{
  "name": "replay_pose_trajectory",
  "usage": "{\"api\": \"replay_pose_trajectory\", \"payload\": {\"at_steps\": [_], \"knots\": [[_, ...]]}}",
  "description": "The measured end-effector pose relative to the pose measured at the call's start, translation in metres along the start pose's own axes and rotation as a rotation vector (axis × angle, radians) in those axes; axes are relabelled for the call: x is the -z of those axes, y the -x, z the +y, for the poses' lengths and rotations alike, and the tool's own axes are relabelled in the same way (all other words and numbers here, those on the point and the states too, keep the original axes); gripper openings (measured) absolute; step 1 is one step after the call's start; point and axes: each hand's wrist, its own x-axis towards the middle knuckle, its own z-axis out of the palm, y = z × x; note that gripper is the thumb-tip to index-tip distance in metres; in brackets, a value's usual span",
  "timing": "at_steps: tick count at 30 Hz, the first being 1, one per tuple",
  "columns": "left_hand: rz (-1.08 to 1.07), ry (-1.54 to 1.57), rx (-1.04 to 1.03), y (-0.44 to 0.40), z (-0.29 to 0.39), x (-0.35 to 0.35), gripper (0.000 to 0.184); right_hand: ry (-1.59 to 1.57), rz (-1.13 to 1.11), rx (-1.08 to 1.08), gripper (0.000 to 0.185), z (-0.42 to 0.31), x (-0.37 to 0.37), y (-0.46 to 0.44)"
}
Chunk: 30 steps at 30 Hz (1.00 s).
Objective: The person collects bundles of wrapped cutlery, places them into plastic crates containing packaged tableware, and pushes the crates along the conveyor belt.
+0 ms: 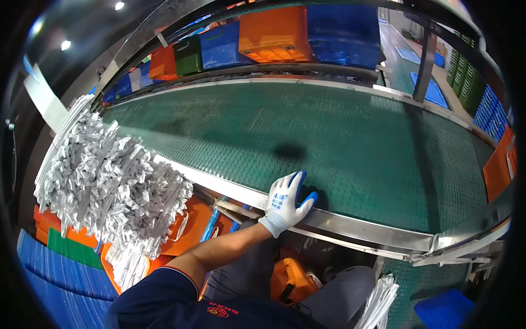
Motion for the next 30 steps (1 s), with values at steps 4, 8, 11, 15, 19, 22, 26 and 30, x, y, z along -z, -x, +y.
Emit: {"api": "replay_pose_trajectory", "payload": {"at_steps": [4,8,11,15,19,22,26,30], "knots": [[0.002,0.004,-0.009,0.002,-0.002,0.001,0.069,-0.103,0.167,0.100,0.072,-0.071,0.062,-0.007],[-0.003,0.015,-0.003,0.001,-0.003,0.003,0.070,-0.179,0.298,0.187,0.078,-0.061,0.082,-0.070],[0.015,0.032,-0.017,0.002,-0.005,0.003,0.070,-0.191,0.583,0.310,0.092,-0.057,0.092,-0.132],[0.015,0.021,-0.011,0.001,-0.006,0.002,0.070,-0.672,0.644,0.600,0.080,-0.192,0.159,-0.176],[0.008,0.021,-0.006,0.000,-0.005,0.006,0.071,-1.004,0.604,0.840,0.068,-0.302,0.179,-0.211],[-0.032,0.028,-0.004,0.001,-0.007,0.006,0.072,-1.059,0.601,0.703,0.057,-0.327,0.130,-0.250],[-0.051,0.053,-0.001,0.000,-0.007,0.009,0.073,-0.888,0.598,0.764,0.057,-0.325,0.085,-0.304],[-0.036,0.081,-0.012,-0.002,-0.008,0.011,0.074,-1.347,0.328,0.594,0.045,-0.330,0.120,-0.282]]}}
